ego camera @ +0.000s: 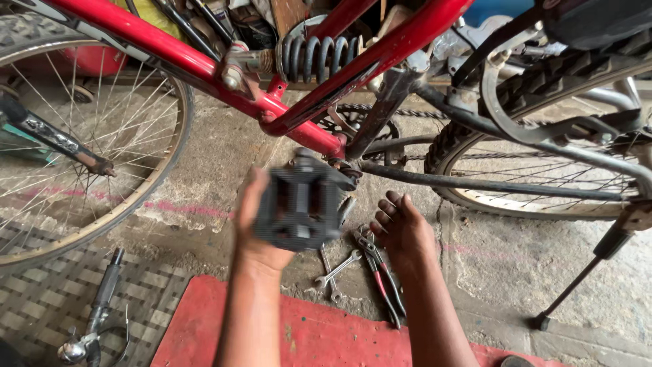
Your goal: The person repairs a bicycle by removing a pedal using a wrench and hammer, detaching the chain, and then reattaching a pedal and the chain using a wrench.
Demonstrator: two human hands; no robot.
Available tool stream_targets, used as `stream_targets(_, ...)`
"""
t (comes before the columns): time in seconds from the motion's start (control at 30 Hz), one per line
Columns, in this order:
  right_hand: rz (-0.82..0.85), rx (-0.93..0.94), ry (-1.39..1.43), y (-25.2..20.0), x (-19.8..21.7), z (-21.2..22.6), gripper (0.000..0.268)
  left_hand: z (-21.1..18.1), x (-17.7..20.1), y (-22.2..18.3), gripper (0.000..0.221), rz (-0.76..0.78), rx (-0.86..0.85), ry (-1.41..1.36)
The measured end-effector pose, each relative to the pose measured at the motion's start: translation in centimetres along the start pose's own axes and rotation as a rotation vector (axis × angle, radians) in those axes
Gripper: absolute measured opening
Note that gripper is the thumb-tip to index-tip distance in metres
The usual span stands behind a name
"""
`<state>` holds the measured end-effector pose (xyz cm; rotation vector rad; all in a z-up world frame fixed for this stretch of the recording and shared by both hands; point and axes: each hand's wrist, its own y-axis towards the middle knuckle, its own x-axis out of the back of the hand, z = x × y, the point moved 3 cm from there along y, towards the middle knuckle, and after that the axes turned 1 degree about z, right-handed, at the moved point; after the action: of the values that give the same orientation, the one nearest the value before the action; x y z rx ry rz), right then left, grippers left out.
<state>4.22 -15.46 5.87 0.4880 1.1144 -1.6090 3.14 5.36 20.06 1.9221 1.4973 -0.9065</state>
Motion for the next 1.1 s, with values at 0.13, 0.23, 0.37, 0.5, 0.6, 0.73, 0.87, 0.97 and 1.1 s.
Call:
stream_targets(0.13, -0.02, 0.06, -0.072, -1.6, 2.1, 0.9, 0.041, 7.3, -2.3, 1.6, 0.037, 0.113, 0.026, 0.359)
stream_targets(0.23, 0.227, 0.237, 0.052, -3.5, 6.2, 3.2, 0.049, 14.7, -4.6, 2.9, 0.054, 0.25, 0.045, 0.662)
stream_targets(0.37, 0.268, 0.263, -0.09, -2.7, 9.7, 8.3, 0.055, 19.6, -2.4, 3.4, 0.071, 0.05, 0.238, 1.101)
stream_targets(0.5, -0.141, 0.264, -1.13, -2.0, 8.4, 10.7, 0.046, 18.3, 2.0, 5.1, 0.045, -0.469, 0.291, 0.916)
stream_targets(0.6, -0.415, 0.53, -1.325, -3.1, 4.3, 10.2, 0.034, 13.2, 5.1, 6.6, 0.054, -0.803, 0.022, 0.548)
stream_targets(0.73, -0.214, 0.791, -1.238, -2.8, -3.5, 4.5, 0.03, 11.4, 6.6, 9.0, 0.042, -0.767, 0.152, 0.376)
stream_targets(0.87, -0.106, 0.967, -1.477, -1.3, -9.2, 1.1, 0.042, 12.9, 8.7, 10.5, 0.04, -0.486, 0.106, 0.182)
stream_targets(0.97, -0.166, 0.919, -1.634, -0.4, -9.4, 0.6, 0.049, 14.6, 11.4, 12.4, 0.047, -0.44, 0.148, 0.091)
stream_targets(1.1, -0.116, 1.022, -1.609, 0.1, -8.4, 0.6, 0.05, 17.2, 14.0, 14.4, 0.042, -0.5, 0.107, -0.126)
